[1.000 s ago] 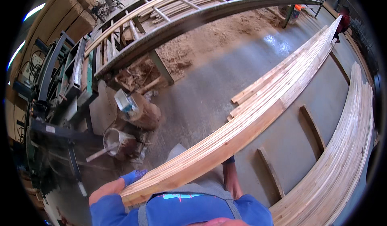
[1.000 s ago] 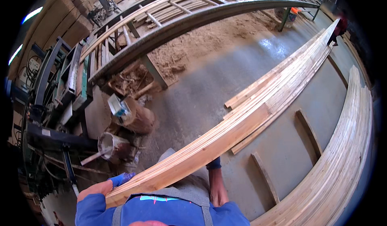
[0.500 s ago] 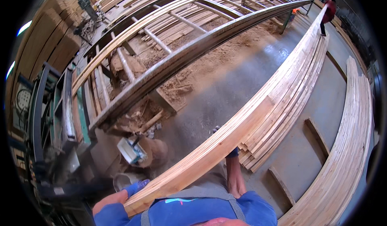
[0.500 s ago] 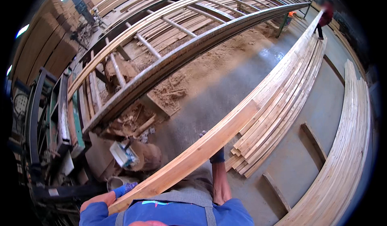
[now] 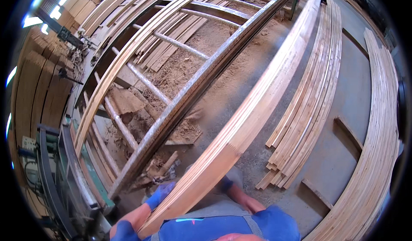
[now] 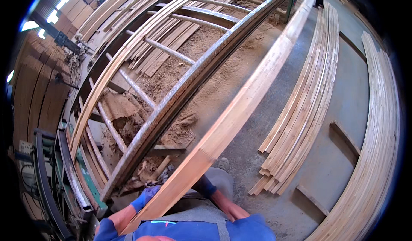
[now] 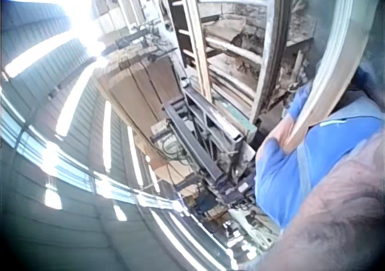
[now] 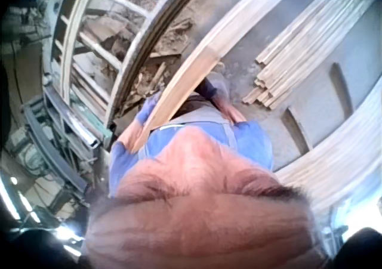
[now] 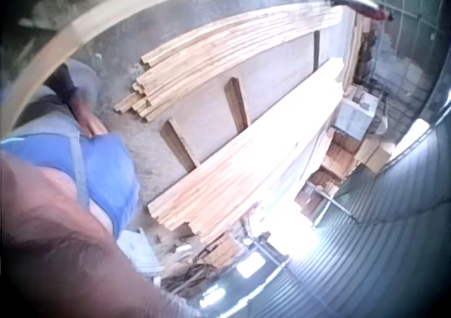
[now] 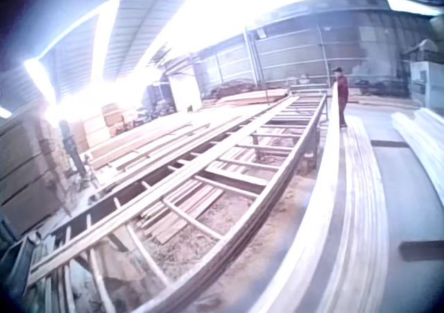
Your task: The person picks up wooden planks from a stack and places them onto a metal rack. They then use a paint roller to apply white paint to the planks, dipping the roller into a bucket of paint as needed.
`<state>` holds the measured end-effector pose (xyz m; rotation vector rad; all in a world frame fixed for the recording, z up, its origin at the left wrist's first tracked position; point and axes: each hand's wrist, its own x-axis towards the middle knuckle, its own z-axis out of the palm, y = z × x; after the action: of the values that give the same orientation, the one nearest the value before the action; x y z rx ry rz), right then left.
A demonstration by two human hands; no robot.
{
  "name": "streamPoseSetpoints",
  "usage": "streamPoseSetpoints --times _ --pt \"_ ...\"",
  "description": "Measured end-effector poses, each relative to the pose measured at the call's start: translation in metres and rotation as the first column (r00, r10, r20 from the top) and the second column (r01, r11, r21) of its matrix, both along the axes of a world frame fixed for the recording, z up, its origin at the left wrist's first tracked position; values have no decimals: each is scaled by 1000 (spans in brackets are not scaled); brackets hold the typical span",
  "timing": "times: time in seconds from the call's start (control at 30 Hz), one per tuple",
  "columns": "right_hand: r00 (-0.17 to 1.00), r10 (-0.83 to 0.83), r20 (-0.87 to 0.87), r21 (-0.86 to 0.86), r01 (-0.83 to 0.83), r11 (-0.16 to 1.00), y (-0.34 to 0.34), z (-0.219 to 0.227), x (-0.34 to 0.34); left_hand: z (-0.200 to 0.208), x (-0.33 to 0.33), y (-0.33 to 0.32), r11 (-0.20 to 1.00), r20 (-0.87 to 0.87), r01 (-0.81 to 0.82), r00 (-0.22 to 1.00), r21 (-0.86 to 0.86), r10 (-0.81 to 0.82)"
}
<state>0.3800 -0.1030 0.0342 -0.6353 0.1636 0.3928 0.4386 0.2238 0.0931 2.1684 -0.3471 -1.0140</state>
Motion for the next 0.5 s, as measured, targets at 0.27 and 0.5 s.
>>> streamPoseSetpoints --times 0.27,0.5 --pt "991 81 110 -86 -72 994 73 59 120 164 134 67 957 16 -249 968 147 250" --pt "993 -26 117 28 23 999 146 84 209 150 204 130 940 -73 -338 937 47 341"
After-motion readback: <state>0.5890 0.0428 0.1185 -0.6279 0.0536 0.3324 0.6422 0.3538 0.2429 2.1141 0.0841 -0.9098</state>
